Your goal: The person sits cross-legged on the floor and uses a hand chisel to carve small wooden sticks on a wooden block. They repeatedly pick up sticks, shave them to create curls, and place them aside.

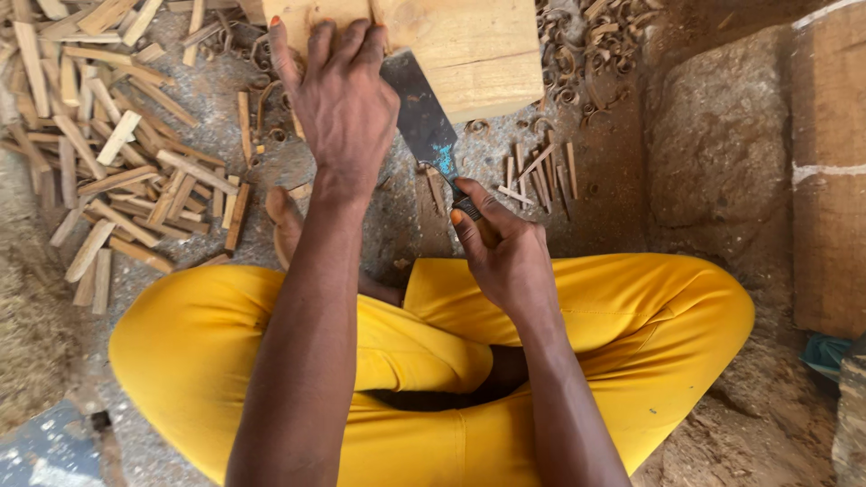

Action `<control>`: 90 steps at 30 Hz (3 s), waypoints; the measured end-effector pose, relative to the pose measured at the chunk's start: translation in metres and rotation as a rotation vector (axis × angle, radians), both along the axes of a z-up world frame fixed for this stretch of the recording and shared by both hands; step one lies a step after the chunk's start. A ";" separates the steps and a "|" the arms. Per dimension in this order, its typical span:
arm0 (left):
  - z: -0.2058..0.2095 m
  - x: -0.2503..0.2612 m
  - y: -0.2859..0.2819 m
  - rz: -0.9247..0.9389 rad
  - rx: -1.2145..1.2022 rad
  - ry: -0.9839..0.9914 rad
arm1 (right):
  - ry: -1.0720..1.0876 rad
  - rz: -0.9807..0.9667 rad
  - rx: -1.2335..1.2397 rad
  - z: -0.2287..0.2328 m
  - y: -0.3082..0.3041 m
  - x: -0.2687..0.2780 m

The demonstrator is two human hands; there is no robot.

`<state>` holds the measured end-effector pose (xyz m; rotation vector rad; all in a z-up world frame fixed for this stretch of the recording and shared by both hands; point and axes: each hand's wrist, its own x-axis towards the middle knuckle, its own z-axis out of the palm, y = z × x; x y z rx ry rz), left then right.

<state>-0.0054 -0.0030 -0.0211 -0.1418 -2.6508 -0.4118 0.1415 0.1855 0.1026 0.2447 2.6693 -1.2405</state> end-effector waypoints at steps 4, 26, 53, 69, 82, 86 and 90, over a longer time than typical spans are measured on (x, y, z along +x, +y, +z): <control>0.028 -0.003 0.002 -0.040 0.028 0.058 | 0.072 0.025 -0.009 0.007 -0.018 0.002; 0.037 -0.060 0.058 -0.638 0.726 -0.506 | 0.167 0.027 0.059 -0.030 -0.071 -0.061; 0.033 0.005 -0.012 0.022 0.074 -0.249 | -0.086 -0.056 0.063 0.003 -0.001 0.008; 0.038 0.019 -0.007 0.073 0.050 -0.220 | -0.063 -0.005 0.062 0.016 -0.013 0.009; 0.028 0.019 -0.002 0.107 0.036 -0.159 | -0.025 0.030 0.028 0.015 -0.019 0.010; 0.026 0.018 -0.001 0.111 0.045 -0.168 | -0.003 0.047 0.047 0.014 -0.019 0.009; 0.025 0.019 -0.001 0.117 0.032 -0.167 | 0.011 0.039 0.045 0.011 -0.019 0.008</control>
